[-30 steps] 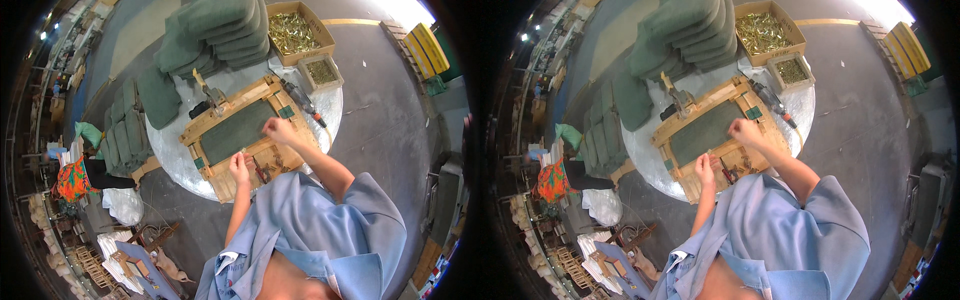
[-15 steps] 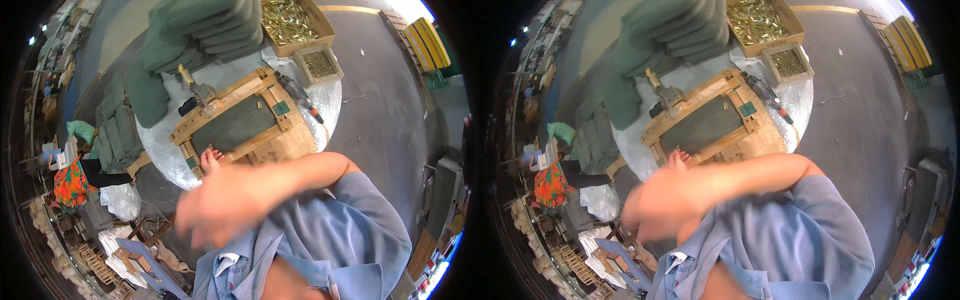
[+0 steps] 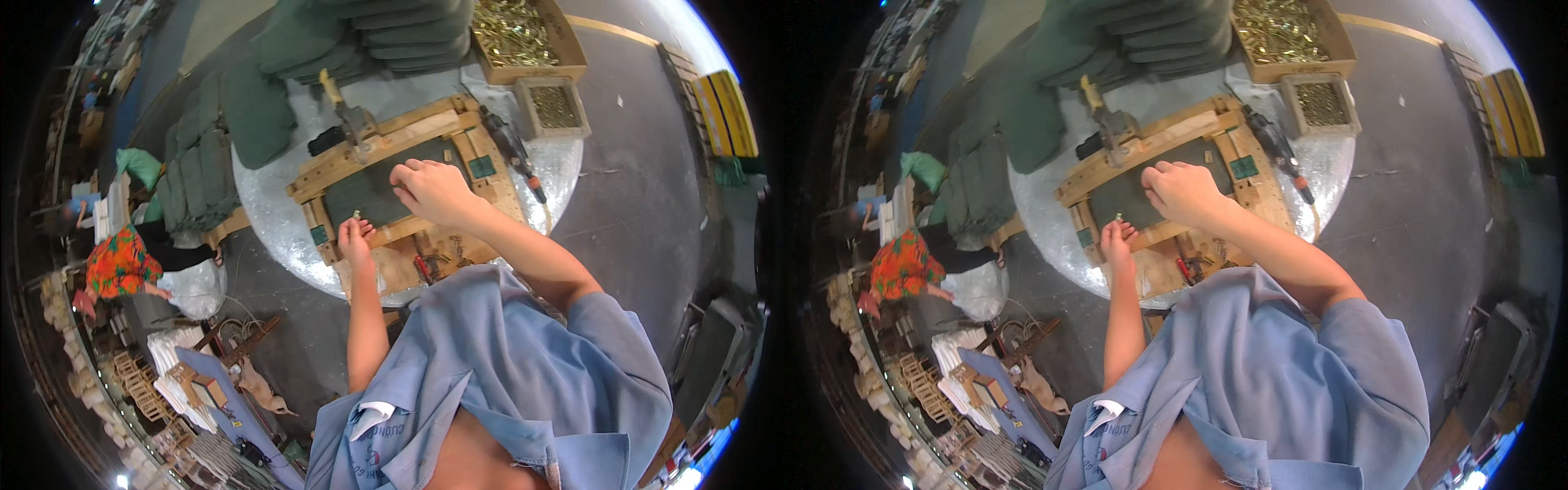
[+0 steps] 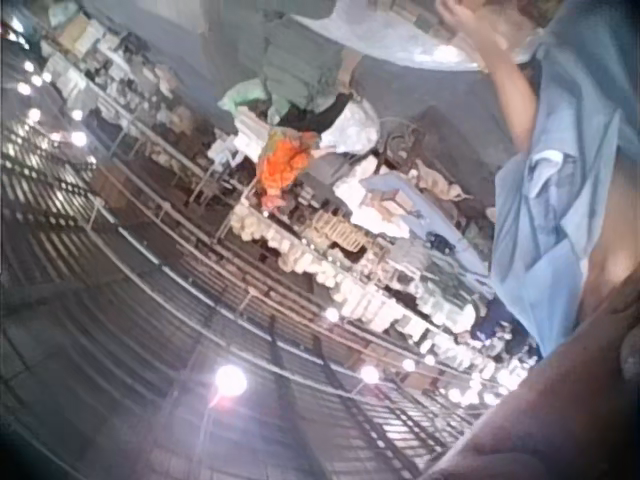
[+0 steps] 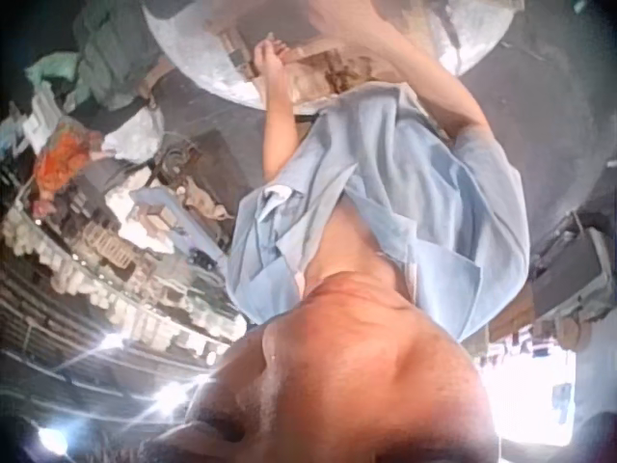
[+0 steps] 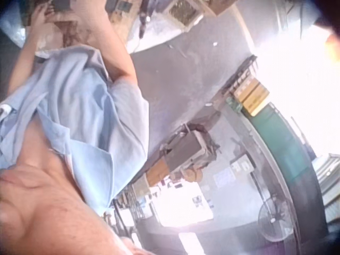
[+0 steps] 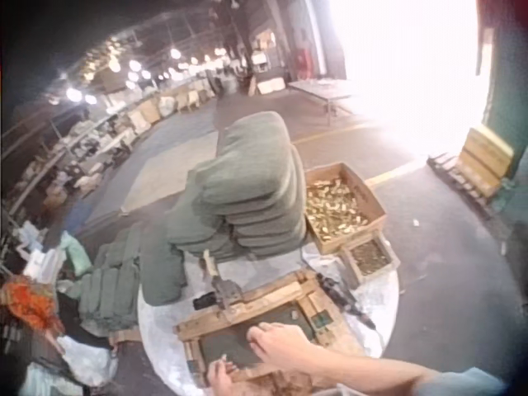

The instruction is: The person places green fabric cushions into a wooden jig and secures them using a pneumatic drill and fasteners. They repeat this process for multiple cushions, stacking the finished units nearby.

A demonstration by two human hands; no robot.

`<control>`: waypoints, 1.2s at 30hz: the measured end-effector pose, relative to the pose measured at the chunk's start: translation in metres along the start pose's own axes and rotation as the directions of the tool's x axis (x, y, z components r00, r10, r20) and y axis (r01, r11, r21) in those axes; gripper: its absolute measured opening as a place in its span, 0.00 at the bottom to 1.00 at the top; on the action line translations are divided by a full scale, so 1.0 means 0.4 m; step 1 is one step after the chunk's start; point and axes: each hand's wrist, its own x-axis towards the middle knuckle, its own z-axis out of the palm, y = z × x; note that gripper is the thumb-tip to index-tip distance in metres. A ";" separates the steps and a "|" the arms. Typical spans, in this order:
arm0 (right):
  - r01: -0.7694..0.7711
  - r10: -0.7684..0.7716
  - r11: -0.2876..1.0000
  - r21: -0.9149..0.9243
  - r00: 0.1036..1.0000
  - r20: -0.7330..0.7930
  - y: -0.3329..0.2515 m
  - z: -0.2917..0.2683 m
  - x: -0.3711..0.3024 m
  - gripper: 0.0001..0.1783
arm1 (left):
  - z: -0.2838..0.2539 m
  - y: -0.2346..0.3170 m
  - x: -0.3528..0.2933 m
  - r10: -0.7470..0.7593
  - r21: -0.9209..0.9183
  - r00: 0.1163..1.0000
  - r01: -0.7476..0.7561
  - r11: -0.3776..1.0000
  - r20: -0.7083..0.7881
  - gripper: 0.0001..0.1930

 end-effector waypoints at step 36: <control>-0.582 0.537 0.813 -0.019 0.762 -0.362 0.373 0.205 -0.010 0.14 | -0.010 0.166 0.135 0.123 0.784 0.973 0.078 0.616 -0.194 0.20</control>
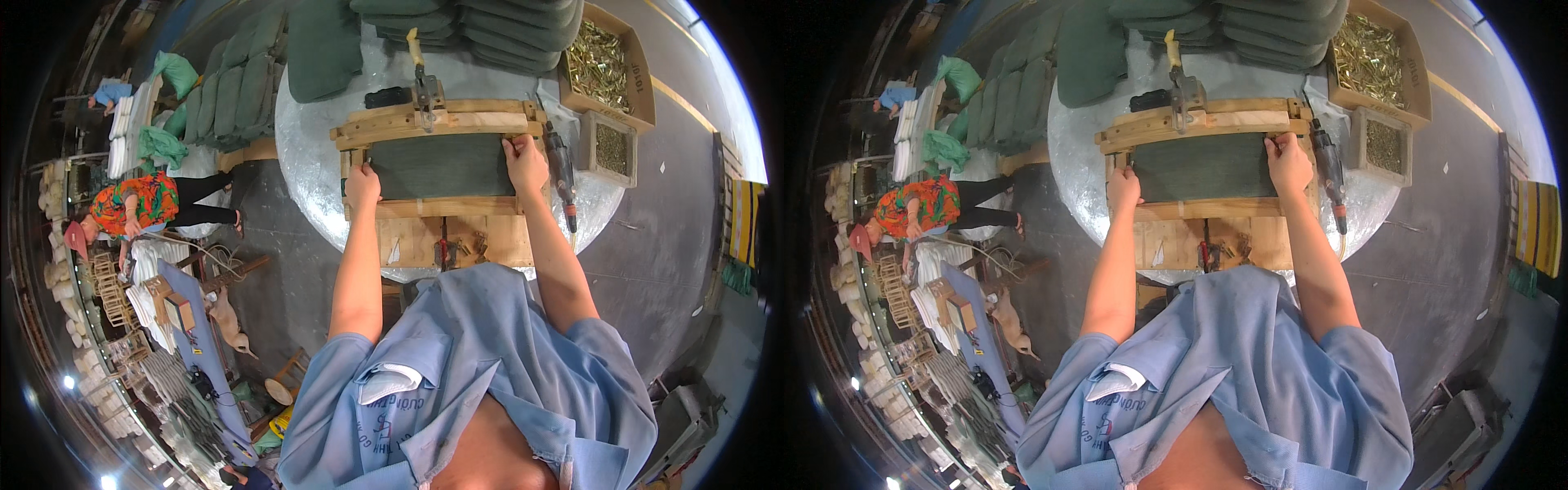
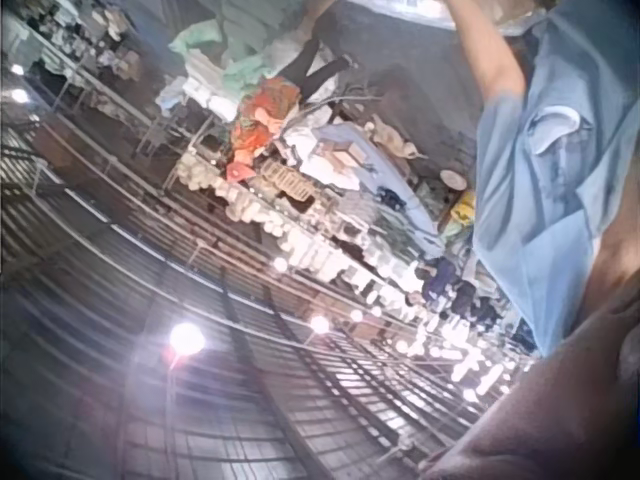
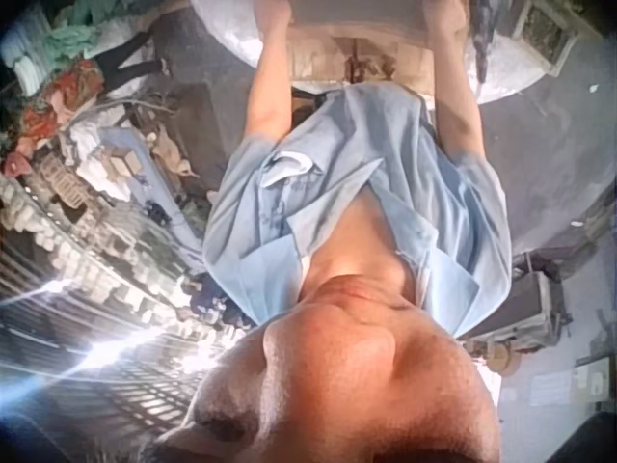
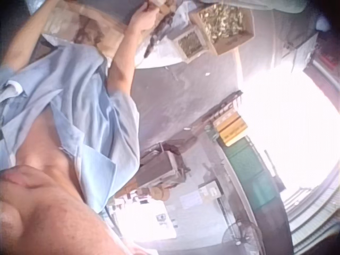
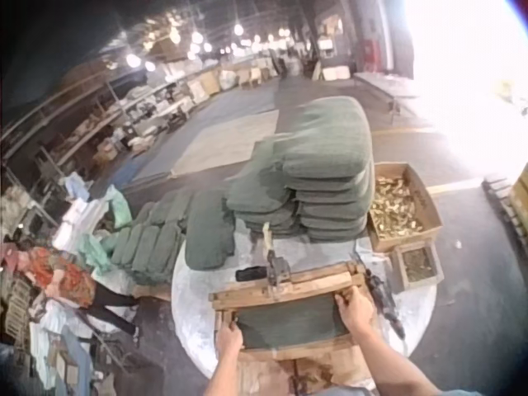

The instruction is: The person places green fabric cushions into a wooden jig and secures them using a pneumatic drill and fasteners. They repeat this process for multiple cushions, stacking the finished units nearby.

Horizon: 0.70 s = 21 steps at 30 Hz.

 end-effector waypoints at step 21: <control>0.090 -0.090 0.995 0.042 0.996 -0.002 0.008 0.000 -0.036 0.07 | -0.007 -0.042 0.065 0.308 0.131 0.932 -0.286 0.949 -0.191 0.11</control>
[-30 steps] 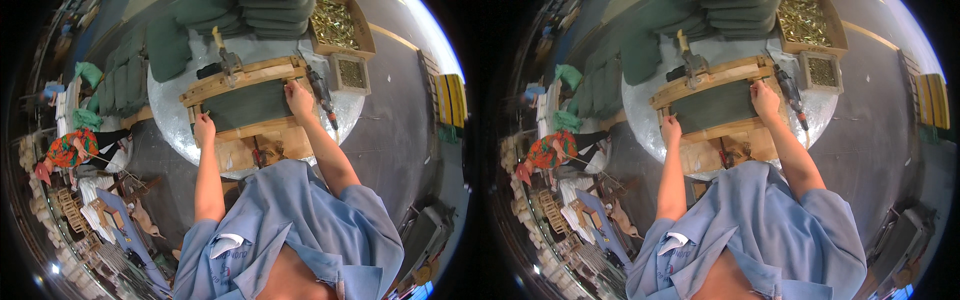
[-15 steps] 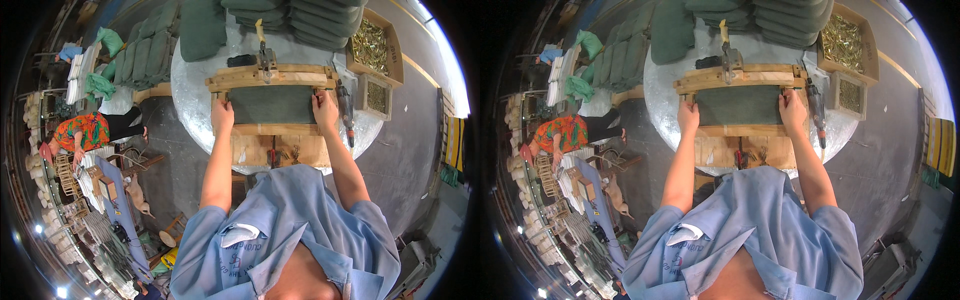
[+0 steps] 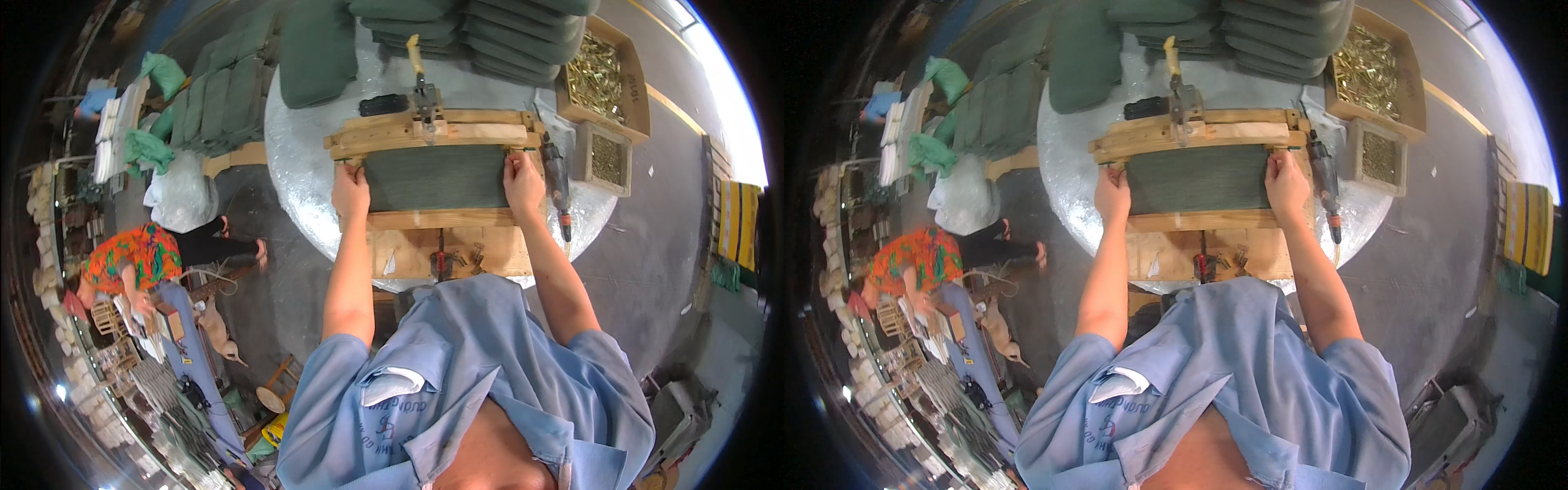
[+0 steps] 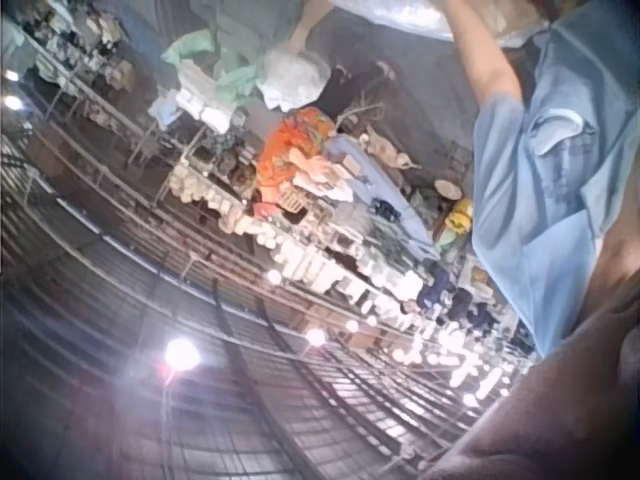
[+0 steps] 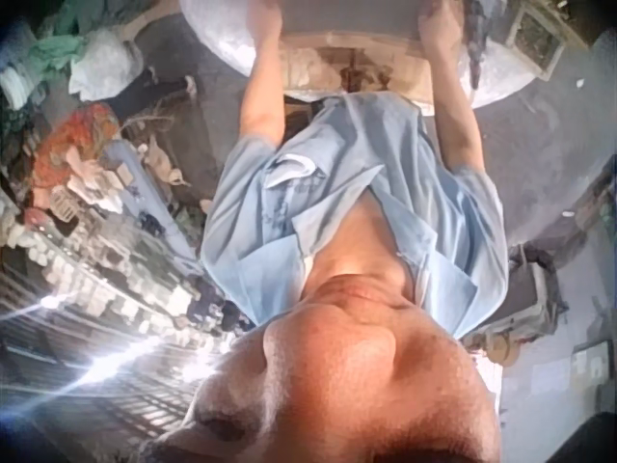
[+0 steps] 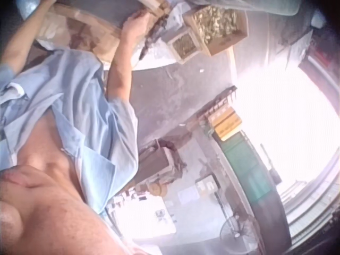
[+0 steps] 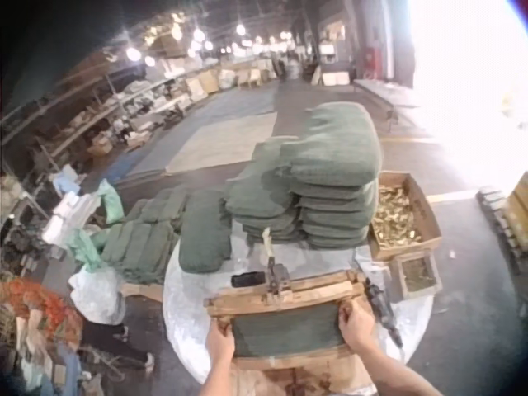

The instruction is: The person places green fabric cushions into a wooden jig and secures them using a pneumatic drill and fasteners. They repeat this process for multiple cushions, stacking the finished units nearby.

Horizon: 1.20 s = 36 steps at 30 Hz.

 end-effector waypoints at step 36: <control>-0.359 0.282 0.851 0.383 0.928 0.243 0.066 -0.487 -0.331 0.39 | -0.020 0.423 -0.498 0.374 -0.582 0.469 0.455 0.674 0.800 0.22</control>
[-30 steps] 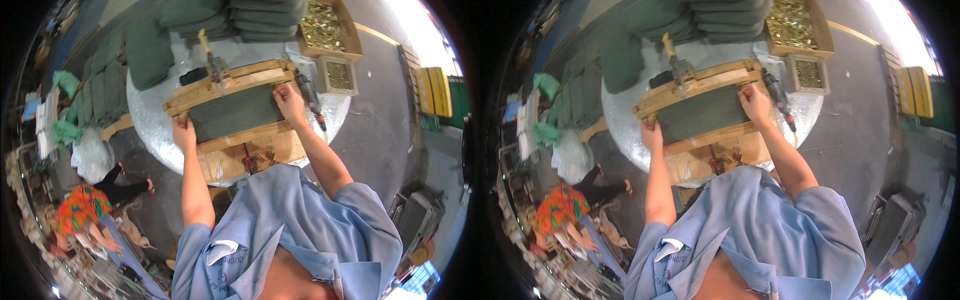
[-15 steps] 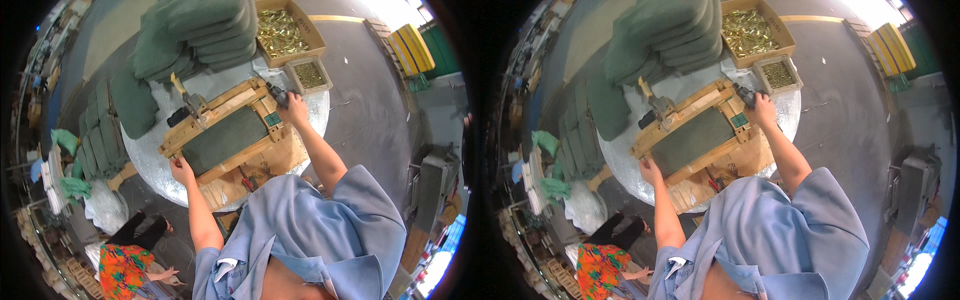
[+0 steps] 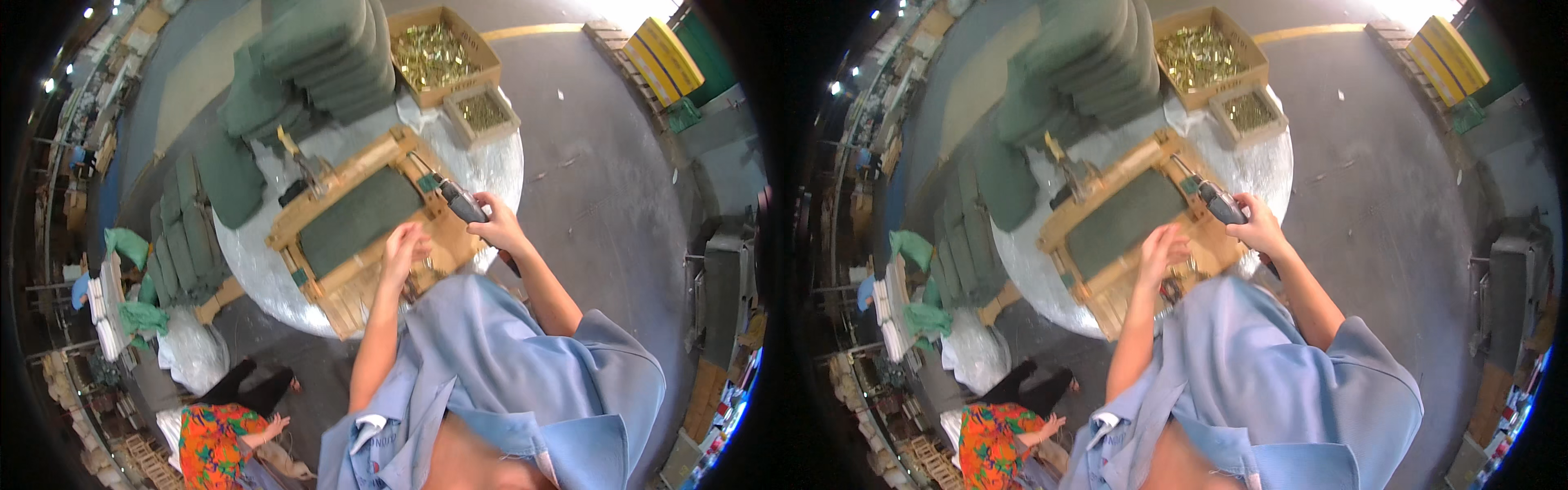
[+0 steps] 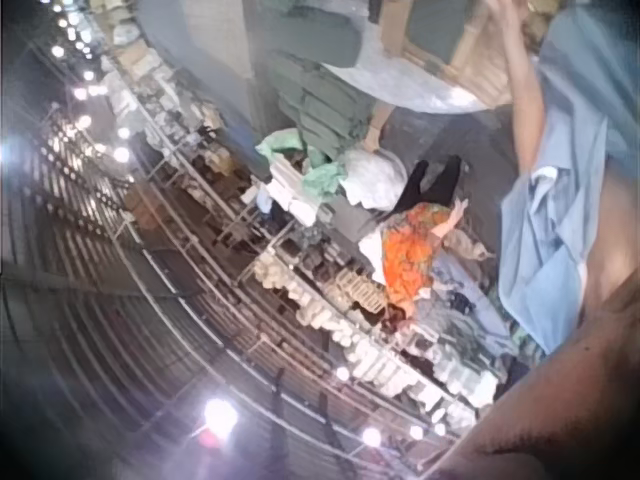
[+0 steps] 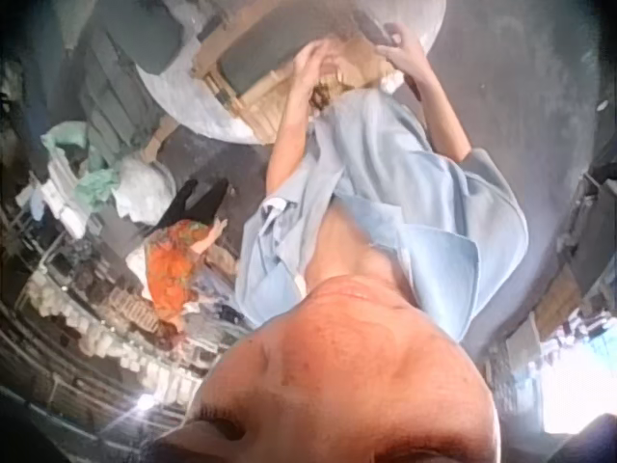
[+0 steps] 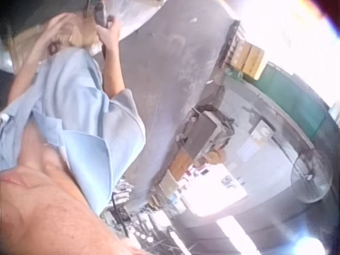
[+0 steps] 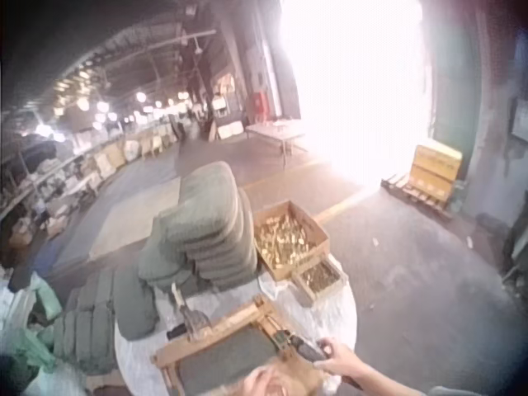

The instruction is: The person places green fabric cushions into a wooden jig and secures them using a pneumatic drill and fasteners. They repeat this process for multiple cushions, stacking the finished units nearby.

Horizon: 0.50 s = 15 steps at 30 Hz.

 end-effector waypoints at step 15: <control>-0.345 0.323 0.893 0.288 0.938 0.123 0.084 0.014 -0.458 0.10 | 0.319 -0.137 -0.077 -0.357 -0.372 0.934 0.335 0.866 0.012 0.19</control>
